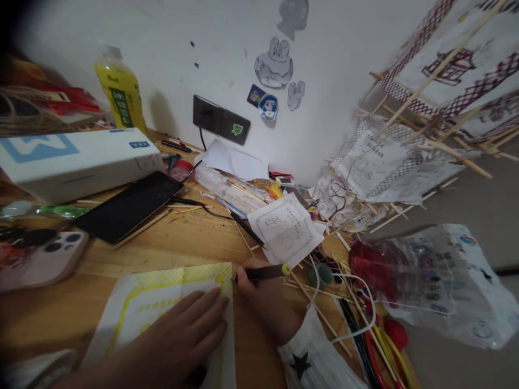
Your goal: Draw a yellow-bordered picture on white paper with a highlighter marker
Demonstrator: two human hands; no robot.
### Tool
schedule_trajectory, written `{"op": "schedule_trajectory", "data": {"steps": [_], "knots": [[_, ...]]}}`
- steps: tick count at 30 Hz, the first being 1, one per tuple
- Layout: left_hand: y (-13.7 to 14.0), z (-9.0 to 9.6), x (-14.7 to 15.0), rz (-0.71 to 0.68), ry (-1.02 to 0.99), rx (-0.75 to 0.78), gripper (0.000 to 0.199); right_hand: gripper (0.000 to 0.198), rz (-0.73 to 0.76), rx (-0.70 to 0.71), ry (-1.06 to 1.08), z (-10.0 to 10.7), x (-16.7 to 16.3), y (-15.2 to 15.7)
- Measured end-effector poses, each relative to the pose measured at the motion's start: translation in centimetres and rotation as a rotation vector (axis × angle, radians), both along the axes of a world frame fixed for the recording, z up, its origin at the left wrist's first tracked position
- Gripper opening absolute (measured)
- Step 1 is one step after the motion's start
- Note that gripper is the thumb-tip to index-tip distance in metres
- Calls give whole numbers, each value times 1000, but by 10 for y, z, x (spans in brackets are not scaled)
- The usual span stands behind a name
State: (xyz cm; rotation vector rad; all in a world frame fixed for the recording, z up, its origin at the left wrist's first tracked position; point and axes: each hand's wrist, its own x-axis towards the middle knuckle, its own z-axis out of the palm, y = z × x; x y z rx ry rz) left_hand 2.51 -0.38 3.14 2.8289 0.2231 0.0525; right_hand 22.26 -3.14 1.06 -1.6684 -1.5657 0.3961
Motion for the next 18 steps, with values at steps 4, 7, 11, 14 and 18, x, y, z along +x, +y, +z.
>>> {"op": "schedule_trajectory", "data": {"steps": [4,7,11,14,18], "knots": [[-2,1,0,13,10,13,53,23,-65,30,26,-5,3,0],[-5,-3,-1,58,-3,25,54,23,-21,14,53,-4,4,-3],[-6,-12,-2,76,-65,82,60,20,126,-24,75,2,1,-5],[-6,-17,-3,54,-116,136,58,19,190,-43,102,5,0,-5],[-7,-21,-3,45,-149,189,54,19,218,-52,96,5,0,-5]]}}
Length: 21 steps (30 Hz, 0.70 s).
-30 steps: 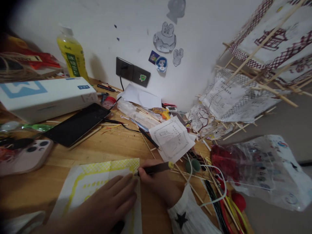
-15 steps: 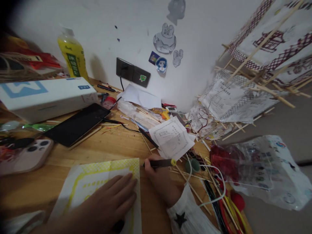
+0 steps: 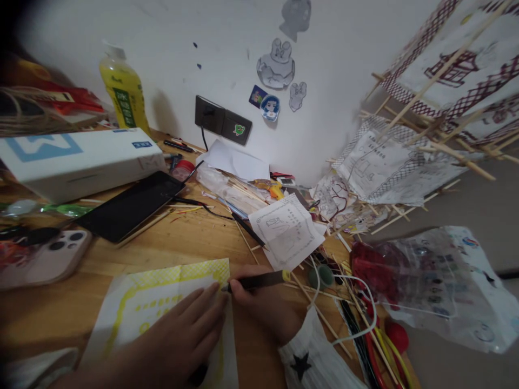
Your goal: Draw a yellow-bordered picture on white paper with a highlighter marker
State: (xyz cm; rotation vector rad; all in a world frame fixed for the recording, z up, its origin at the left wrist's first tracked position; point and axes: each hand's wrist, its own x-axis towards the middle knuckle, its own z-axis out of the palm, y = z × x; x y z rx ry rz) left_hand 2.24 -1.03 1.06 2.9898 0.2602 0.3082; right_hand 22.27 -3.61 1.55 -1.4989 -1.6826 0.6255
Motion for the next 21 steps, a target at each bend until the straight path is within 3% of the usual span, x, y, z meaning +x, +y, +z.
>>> {"op": "schedule_trajectory", "data": {"steps": [6,17,21], "knots": [[0,4,1,3,30,19,53,20,12,1,-16,1,-1,0],[0,4,1,3,39,-23,52,25,-224,33,-57,-8,2,2],[-1,5,1,5,17,21,54,25,-172,25,-15,-8,5,-1]]}}
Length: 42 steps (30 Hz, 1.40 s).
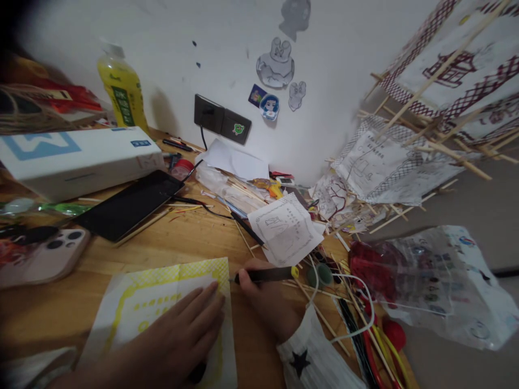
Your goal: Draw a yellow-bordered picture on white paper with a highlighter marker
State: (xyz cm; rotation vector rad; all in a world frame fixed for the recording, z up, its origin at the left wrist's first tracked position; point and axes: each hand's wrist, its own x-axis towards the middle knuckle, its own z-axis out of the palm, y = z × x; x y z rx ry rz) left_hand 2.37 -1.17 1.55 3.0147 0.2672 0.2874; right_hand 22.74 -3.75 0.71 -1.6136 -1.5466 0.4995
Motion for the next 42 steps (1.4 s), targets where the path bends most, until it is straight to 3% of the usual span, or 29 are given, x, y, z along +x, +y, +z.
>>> {"op": "schedule_trajectory", "data": {"steps": [11,19,23,31,42], "knots": [[-1,-7,2,-10,-23,50,48,20,212,-33,-20,9,-5,0],[-1,-6,2,-15,-32,59,54,23,-22,2,-98,2,-4,3],[-1,-8,3,-4,-50,89,48,25,-59,36,-68,1,-3,2],[-5,-14,4,30,-20,63,42,23,166,-18,-38,7,-5,-3],[-7,-10,4,75,27,-27,39,21,221,-42,-35,7,-3,-4]]}}
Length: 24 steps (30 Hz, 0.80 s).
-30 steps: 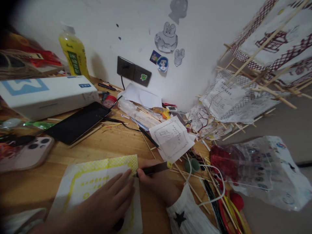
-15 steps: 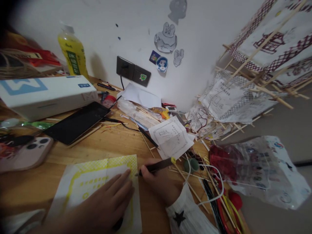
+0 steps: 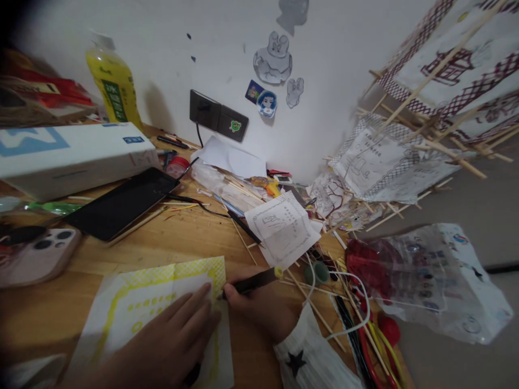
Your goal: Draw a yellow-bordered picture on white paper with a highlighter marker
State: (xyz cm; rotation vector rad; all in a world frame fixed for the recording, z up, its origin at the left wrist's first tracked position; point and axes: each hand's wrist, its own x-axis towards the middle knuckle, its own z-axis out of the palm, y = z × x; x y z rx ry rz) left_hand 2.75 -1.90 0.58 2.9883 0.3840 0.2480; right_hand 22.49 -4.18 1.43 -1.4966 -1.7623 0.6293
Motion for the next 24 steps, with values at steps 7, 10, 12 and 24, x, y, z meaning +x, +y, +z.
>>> {"op": "schedule_trajectory", "data": {"steps": [7,10,12,24], "knots": [[0,2,0,-18,12,15,39,19,21,-23,4,4,-2,1],[0,1,0,-24,-3,30,40,19,-32,-11,-9,2,-3,2],[0,1,0,-14,-5,44,41,21,-88,6,-21,-1,-2,3],[1,-3,0,-28,-24,13,34,22,-281,6,115,-8,2,-4]]}}
